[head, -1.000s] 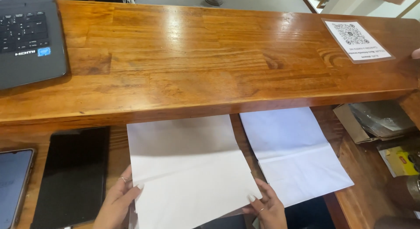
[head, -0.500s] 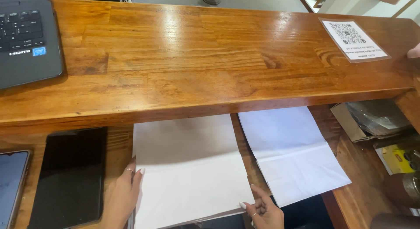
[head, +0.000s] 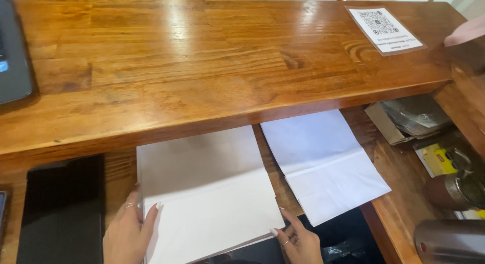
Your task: The person is folding and stacking paper sheets, likely as a preparation step for making paper bags at a retail counter.
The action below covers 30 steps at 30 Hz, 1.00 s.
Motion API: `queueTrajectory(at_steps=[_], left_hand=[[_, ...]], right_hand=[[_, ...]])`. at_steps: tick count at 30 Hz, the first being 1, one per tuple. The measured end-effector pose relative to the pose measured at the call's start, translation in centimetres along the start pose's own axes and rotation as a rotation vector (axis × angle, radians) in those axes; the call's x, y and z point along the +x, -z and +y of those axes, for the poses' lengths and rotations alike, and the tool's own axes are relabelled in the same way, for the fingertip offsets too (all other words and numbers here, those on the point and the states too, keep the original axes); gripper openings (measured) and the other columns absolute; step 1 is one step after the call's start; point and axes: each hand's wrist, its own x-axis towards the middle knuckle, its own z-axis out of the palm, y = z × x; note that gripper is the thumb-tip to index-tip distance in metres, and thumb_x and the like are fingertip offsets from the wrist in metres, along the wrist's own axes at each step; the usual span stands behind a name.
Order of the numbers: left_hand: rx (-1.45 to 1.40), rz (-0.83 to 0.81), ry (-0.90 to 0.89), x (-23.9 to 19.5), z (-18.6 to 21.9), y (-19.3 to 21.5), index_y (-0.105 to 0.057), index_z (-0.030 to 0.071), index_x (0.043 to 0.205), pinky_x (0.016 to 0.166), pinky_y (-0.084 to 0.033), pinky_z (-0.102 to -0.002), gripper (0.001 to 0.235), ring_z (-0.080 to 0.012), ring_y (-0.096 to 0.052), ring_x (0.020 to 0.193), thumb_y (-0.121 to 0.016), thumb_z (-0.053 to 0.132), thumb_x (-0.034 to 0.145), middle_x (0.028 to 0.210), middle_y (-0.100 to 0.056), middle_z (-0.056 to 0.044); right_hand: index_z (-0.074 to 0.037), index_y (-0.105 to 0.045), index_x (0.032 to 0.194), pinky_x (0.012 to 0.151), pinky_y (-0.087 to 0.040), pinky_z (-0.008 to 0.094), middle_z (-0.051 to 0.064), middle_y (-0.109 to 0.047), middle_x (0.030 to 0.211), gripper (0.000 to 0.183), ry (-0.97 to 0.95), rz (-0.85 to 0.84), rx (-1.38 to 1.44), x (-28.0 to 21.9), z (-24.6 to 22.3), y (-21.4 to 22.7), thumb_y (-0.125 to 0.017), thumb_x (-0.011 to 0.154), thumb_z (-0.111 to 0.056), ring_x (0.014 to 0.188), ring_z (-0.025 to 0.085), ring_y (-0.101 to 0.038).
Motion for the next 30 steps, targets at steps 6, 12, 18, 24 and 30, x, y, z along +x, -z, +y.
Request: queueTrajectory(at_steps=[6,12,18,24,30], left_hand=[[-0.08,0.838,-0.468,-1.5,-2.4,-4.5,-0.081,0.012,0.127,0.084,-0.056,-0.039,0.036,-0.0272,-0.064,0.097,-0.081,0.018,0.091,0.107,-0.066,-0.012],[-0.262,0.661,-0.551,-5.6,1.4,-5.4,-0.077,0.015,0.122,0.097,-0.053,-0.042,0.037,-0.0312,-0.06,0.109,-0.076,0.014,0.084,0.126,-0.066,-0.01],[-0.302,0.668,-0.746,-6.2,3.2,-6.2,-0.077,0.015,0.108,0.082,-0.06,-0.036,0.021,-0.0272,-0.067,0.114,-0.07,0.013,0.088,0.124,-0.066,-0.004],[-0.274,0.61,-0.707,-6.3,3.1,-5.9,-0.078,0.014,0.102,0.068,-0.06,-0.031,0.017,-0.0242,-0.068,0.107,-0.071,0.012,0.087,0.121,-0.068,0.0],[-0.212,0.612,-0.718,-6.0,1.9,-7.1,-0.078,0.017,0.104,0.067,-0.061,-0.034,0.019,-0.0256,-0.069,0.106,-0.072,0.016,0.086,0.124,-0.068,0.0]], right_hand=[[-0.023,-0.084,0.115,0.045,-0.041,0.024,0.001,-0.072,0.051,0.031,0.088,0.49,0.154,-1.3,1.5,5.6,-0.07,0.089,-0.012,0.044,0.006,-0.045],[-0.003,-0.077,0.096,0.085,-0.051,0.037,0.009,-0.075,0.076,0.033,-0.458,0.54,0.091,1.6,1.8,9.9,-0.051,0.105,-0.023,0.069,0.023,-0.064],[0.005,-0.067,0.103,0.059,-0.037,0.036,0.021,-0.065,0.077,0.046,-0.451,0.311,0.702,6.2,5.8,8.5,-0.059,0.108,-0.04,0.062,0.026,-0.051],[-0.004,-0.049,0.062,0.036,-0.013,0.027,0.003,-0.032,0.045,0.042,-0.243,0.406,0.912,7.9,6.4,8.3,-0.061,0.101,-0.013,0.036,0.012,-0.026],[-0.006,-0.045,0.055,0.04,-0.017,0.029,0.005,-0.033,0.045,0.05,-0.222,0.422,0.915,5.9,3.9,8.3,-0.062,0.1,-0.015,0.037,0.015,-0.027]])
